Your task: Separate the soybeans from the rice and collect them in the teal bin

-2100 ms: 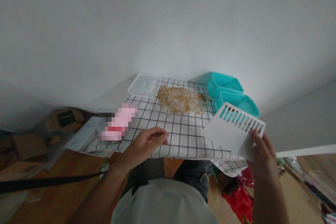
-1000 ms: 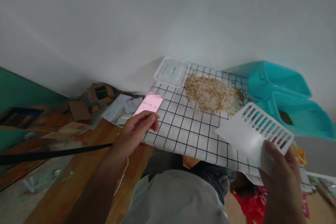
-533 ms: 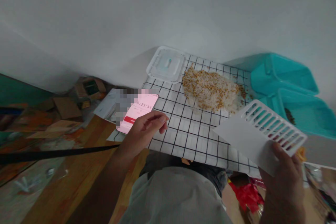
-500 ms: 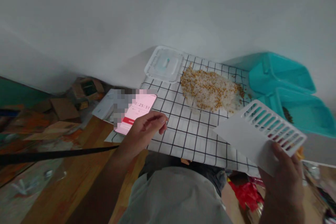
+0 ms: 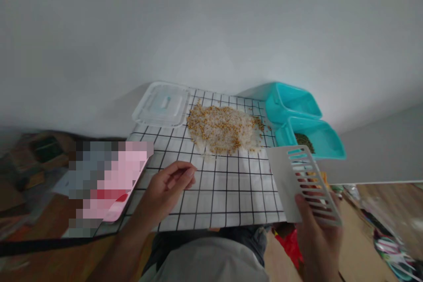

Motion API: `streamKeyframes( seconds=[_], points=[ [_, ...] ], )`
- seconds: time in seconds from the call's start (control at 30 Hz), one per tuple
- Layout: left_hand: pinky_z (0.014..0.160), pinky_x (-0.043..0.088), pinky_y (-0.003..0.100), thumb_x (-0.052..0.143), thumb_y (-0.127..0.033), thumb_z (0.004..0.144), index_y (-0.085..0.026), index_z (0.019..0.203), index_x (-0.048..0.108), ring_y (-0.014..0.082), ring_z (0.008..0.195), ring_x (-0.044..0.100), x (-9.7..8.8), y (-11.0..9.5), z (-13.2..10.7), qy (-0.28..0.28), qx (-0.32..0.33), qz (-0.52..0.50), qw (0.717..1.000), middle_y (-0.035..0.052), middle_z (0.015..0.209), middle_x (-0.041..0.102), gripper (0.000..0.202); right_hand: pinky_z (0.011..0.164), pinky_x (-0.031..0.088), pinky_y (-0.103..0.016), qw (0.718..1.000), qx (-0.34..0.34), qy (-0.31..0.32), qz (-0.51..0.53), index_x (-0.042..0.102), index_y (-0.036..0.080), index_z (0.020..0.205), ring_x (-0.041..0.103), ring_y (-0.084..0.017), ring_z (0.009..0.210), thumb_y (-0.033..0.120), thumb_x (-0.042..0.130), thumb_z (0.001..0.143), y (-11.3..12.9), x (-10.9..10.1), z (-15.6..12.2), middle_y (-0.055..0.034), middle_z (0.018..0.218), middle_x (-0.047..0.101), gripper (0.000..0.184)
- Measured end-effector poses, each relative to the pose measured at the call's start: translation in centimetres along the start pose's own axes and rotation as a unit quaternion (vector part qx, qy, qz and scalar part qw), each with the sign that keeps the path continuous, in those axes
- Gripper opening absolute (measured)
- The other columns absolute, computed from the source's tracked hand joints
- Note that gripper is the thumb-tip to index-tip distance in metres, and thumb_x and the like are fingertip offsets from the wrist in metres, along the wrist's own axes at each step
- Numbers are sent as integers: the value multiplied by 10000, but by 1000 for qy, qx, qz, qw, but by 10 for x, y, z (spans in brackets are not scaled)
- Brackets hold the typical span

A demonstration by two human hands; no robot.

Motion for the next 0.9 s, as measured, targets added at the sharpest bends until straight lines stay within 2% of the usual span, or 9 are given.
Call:
streamKeyframes(
  seconds=[0.1, 0.17, 0.27, 0.37, 0.47, 0.7, 0.8, 0.9],
  points=[
    [674, 536, 237, 658, -386, 941, -237, 909, 684, 134, 708, 622, 7, 3, 4, 27, 9, 9, 1000, -27, 727, 645, 155, 787, 569, -339, 998, -20, -1, -54, 627, 203, 1030, 712, -223, 883, 368, 795, 798, -6, 10, -10, -64, 1012, 726, 330],
    [711, 551, 254, 654, -408, 944, -236, 930, 683, 151, 747, 651, 8, 7, 6, 37, 9, 43, 998, -13, 765, 673, 175, 759, 570, -328, 995, -59, -21, -77, 613, 205, 1072, 715, -215, 859, 377, 767, 833, -7, 18, -11, -72, 1018, 722, 332],
    [799, 574, 298, 649, -459, 939, -230, 983, 672, 186, 848, 704, 9, 11, 11, 33, 3, 99, 995, 16, 869, 716, 235, 855, 584, -376, 985, -126, -18, -115, 597, 191, 1297, 728, -253, 1000, 352, 702, 894, -9, 26, -4, -127, 1167, 724, 447],
    [838, 564, 305, 647, -485, 937, -241, 1019, 667, 187, 888, 714, 12, 12, 15, 27, 23, 156, 987, 14, 932, 729, 258, 980, 567, -422, 973, -161, 40, -159, 645, 185, 1330, 694, -291, 1173, 346, 620, 949, -15, 30, 4, -147, 1266, 720, 414],
    [845, 541, 293, 652, -471, 939, -258, 1030, 671, 174, 889, 708, 18, 11, 17, 22, 50, 208, 977, -4, 948, 741, 233, 996, 570, -426, 971, -153, 40, -181, 691, 182, 1293, 691, -305, 1198, 391, 572, 976, -21, 29, 10, -143, 1250, 737, 398],
    [836, 516, 277, 620, -430, 972, -280, 1027, 674, 147, 865, 686, 36, 17, 20, 42, 75, 248, 965, -35, 927, 738, 168, 975, 582, -424, 963, -101, 31, -249, 706, 144, 1296, 701, -348, 1186, 479, 549, 981, -32, 17, 24, -172, 1179, 764, 486],
    [829, 513, 271, 607, -416, 983, -284, 1034, 675, 139, 862, 676, 43, 18, 22, 61, 81, 255, 962, -37, 935, 734, 157, 965, 587, -415, 965, -102, 45, -238, 705, 143, 1300, 719, -338, 1151, 465, 559, 981, -33, 21, 31, -168, 1152, 773, 476],
    [813, 509, 267, 605, -411, 985, -288, 1047, 674, 135, 848, 668, 47, 18, 23, 70, 85, 265, 958, -38, 927, 728, 155, 974, 584, -404, 966, -120, 75, -216, 686, 163, 1332, 709, -318, 1178, 424, 549, 993, -33, 31, 36, -153, 1211, 759, 449]
  ],
)
Point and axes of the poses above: each hand's wrist, its own z-axis towards the middle knuckle, its own x-axis out of the palm, y = z × x, the point moved 2 cm from there along z, towards the middle knuckle
